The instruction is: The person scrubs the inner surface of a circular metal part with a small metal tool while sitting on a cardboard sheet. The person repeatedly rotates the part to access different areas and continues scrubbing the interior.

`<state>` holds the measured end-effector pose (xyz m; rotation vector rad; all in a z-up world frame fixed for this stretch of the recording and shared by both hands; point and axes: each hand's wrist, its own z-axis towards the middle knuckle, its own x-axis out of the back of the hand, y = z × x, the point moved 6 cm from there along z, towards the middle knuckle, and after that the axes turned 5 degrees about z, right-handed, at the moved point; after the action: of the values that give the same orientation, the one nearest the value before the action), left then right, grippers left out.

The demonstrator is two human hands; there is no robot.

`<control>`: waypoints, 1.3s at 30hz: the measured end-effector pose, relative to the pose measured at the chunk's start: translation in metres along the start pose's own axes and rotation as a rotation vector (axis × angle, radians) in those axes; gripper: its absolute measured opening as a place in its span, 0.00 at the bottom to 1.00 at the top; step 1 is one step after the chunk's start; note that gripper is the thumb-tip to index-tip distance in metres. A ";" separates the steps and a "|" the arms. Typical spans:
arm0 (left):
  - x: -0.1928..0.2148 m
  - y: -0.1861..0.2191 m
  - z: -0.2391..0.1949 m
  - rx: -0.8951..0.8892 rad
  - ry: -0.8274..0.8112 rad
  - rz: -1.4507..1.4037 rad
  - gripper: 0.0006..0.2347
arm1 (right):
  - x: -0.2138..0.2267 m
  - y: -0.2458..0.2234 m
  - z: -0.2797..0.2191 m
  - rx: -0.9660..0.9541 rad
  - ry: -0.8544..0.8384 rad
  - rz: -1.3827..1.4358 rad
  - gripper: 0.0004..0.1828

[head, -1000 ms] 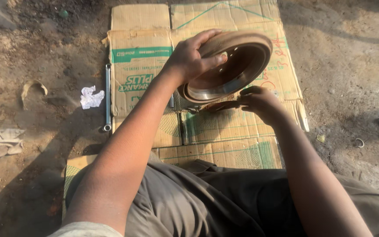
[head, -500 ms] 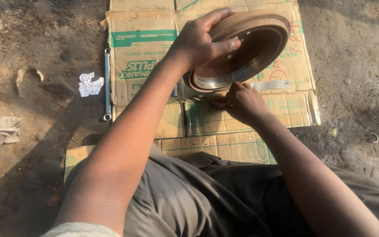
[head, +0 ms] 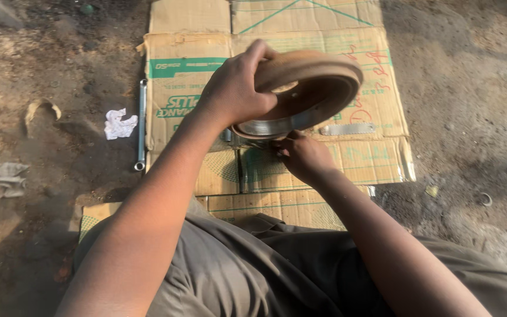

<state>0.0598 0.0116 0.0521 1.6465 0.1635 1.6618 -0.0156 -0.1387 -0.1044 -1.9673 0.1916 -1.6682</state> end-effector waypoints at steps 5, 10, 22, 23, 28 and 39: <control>0.006 -0.004 0.009 0.027 0.134 -0.049 0.18 | -0.004 0.008 0.005 0.009 0.023 -0.165 0.26; 0.005 -0.021 0.007 -0.060 0.235 -0.103 0.16 | 0.043 0.024 0.026 0.040 0.169 0.340 0.07; -0.007 -0.014 0.012 0.036 0.263 -0.088 0.19 | 0.054 -0.036 0.006 0.121 0.938 0.084 0.08; -0.008 -0.014 0.014 0.029 0.259 -0.094 0.19 | 0.044 -0.037 0.009 0.078 0.825 0.110 0.07; -0.003 -0.015 0.007 -0.040 0.280 -0.069 0.21 | -0.008 -0.045 0.012 -0.007 0.471 0.301 0.11; -0.012 -0.010 0.008 -0.091 0.291 -0.074 0.22 | 0.009 -0.052 0.012 -0.066 0.439 0.530 0.18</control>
<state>0.0693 0.0076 0.0380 1.3108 0.2850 1.8175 -0.0143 -0.0953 -0.0725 -1.3922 0.8586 -1.7040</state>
